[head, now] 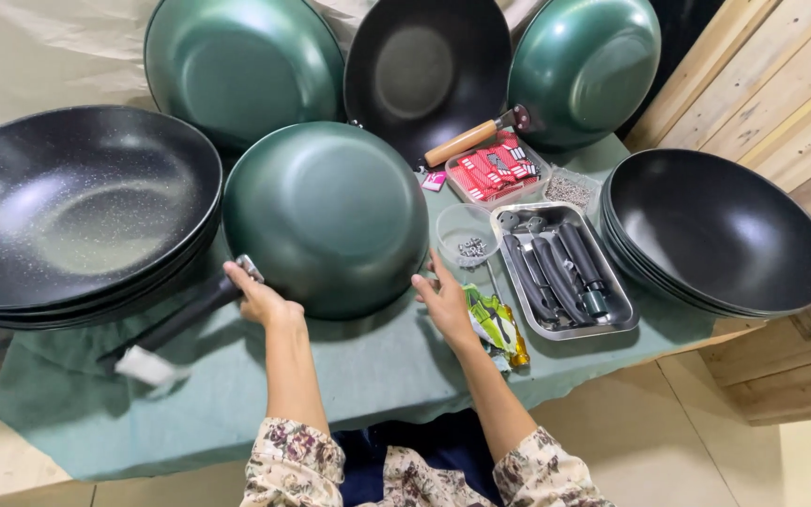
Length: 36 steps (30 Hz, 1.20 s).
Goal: Attaching a handle to a pan using a screwdriver, cleaning the pan surface with a cloth, and sorting screws.
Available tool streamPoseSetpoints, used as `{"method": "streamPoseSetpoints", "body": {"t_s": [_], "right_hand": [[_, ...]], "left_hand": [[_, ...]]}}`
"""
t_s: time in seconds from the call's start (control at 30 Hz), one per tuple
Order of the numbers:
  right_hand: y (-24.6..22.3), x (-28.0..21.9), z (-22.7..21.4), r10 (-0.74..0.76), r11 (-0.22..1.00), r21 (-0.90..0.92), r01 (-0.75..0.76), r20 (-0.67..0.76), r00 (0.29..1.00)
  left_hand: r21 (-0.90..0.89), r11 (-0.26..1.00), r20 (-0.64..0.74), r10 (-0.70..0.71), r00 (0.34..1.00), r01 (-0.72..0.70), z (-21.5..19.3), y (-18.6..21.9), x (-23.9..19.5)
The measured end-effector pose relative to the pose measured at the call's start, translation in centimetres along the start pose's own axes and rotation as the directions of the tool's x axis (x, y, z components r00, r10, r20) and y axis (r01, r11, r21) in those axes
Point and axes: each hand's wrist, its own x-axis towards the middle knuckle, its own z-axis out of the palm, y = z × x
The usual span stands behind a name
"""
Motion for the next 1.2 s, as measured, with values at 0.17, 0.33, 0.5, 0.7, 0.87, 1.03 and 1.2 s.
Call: {"method": "streamPoseSetpoints", "body": {"t_s": [0.17, 0.33, 0.5, 0.7, 0.87, 1.03, 1.2], "right_hand": [[0.7, -1.1, -0.5, -0.041, 0.999, 0.000, 0.041, 0.049, 0.998], [1.1, -2.9, -1.7, -0.125, 0.969, -0.206, 0.137, 0.070, 0.990], [-2.1, -6.9, -3.9, -0.413, 0.830, -0.411, 0.376, 0.000, 0.911], [4.2, -6.3, -9.5, -0.651, 0.361, -0.860, 0.361, 0.045, 0.758], [2.8, -3.8, -10.0, -0.651, 0.330, -0.893, 0.306, 0.020, 0.759], [4.0, 1.7, -9.0, -0.693, 0.235, -0.901, 0.365, 0.108, 0.713], [3.5, 3.8, -7.7, -0.551, 0.373, -0.814, 0.446, 0.192, 0.812]], "left_hand": [[-0.121, 0.990, 0.004, -0.074, 0.997, 0.074, -0.8, 0.1, -0.7], [-0.161, 0.975, 0.057, -0.144, 0.988, 0.152, -2.2, 0.5, -2.0], [-0.149, 0.969, 0.103, -0.185, 0.977, 0.199, -3.0, 2.0, -4.6], [-0.223, 0.957, 0.054, -0.180, 0.982, 0.187, -3.3, 1.4, -4.7], [-0.308, 0.935, 0.045, -0.171, 0.984, 0.176, -3.2, 1.3, -6.3], [-0.320, 0.935, 0.020, -0.153, 0.988, 0.151, -2.6, -0.9, -5.3], [-0.311, 0.941, 0.015, -0.133, 0.991, 0.131, -2.1, -0.7, -6.8]]}}
